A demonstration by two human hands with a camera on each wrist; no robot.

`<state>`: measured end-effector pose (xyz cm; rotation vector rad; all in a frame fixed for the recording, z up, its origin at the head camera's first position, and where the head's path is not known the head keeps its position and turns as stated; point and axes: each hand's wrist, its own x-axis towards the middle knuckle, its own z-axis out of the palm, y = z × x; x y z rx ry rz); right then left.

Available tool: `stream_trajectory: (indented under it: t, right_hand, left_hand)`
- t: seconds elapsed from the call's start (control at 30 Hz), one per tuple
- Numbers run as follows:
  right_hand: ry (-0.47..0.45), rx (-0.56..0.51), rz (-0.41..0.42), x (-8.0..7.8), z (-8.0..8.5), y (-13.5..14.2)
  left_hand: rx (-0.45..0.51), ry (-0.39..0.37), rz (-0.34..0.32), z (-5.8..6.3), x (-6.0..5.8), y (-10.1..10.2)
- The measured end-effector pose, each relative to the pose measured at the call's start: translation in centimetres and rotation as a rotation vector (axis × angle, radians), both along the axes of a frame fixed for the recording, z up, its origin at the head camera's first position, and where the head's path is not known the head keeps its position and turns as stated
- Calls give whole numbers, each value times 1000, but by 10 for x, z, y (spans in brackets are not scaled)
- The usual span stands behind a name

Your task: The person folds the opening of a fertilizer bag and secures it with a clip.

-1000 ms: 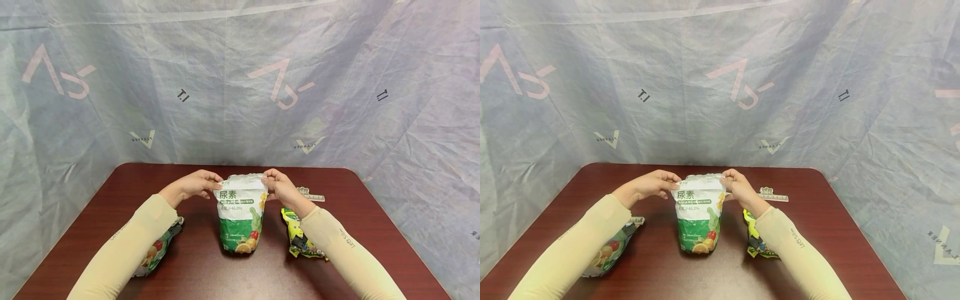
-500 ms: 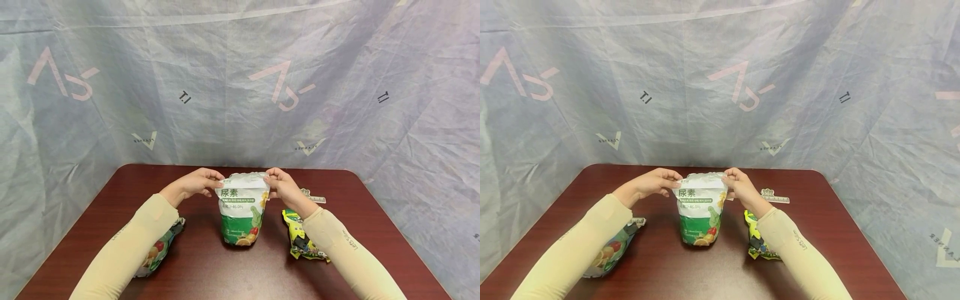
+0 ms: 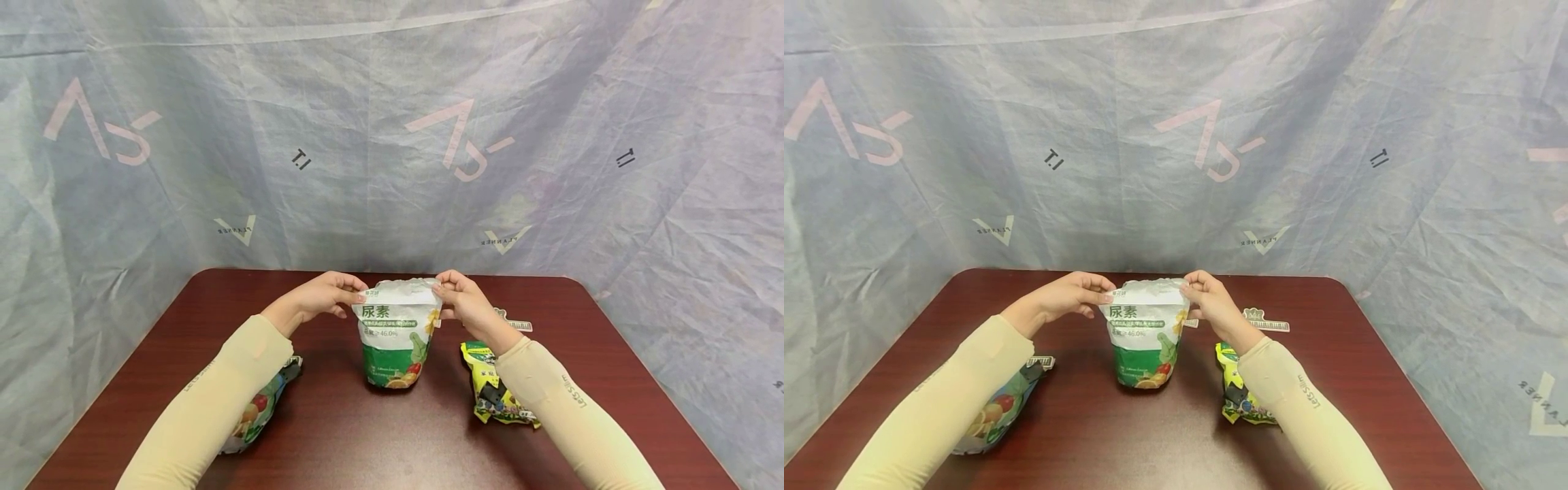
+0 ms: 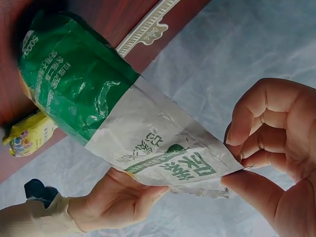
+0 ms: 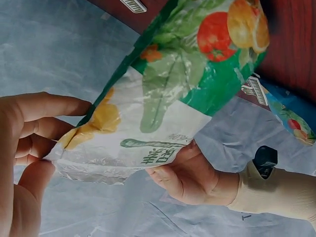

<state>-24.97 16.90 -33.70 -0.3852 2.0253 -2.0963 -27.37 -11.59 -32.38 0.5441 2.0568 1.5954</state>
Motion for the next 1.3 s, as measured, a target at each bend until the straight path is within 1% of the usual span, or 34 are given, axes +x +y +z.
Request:
stream_trajectory:
  t: [0.27, 0.47, 0.63, 0.8, 0.9, 1.07, 1.2, 1.3]
  right_hand:
    - [20, 1, 17, -2, -2, 2]
    - [22, -6, 38, -1, -2, 4]
    - [41, 59, 38, 0, 1, 6]
    - [108, 152, -14, 2, 6, 6]
    - [169, 204, -63, 3, 9, 6]
    - [342, 318, -157, 5, 12, 6]
    - [528, 428, -214, 7, 12, 5]
    - [708, 511, -241, 9, 12, 2]
  left_hand:
    - [-2, -3, 5, 0, 0, 0]
    - [4, 2, -8, 0, 1, 0]
    - [1, -10, -5, 0, 1, 1]
    - [8, -15, -3, -1, 0, 1]
    - [12, -20, -3, -1, 0, 1]
    - [7, -25, 2, 0, 0, 0]
    - [4, -24, 3, 0, -2, 0]
    - [5, -25, -1, 0, -2, 0]
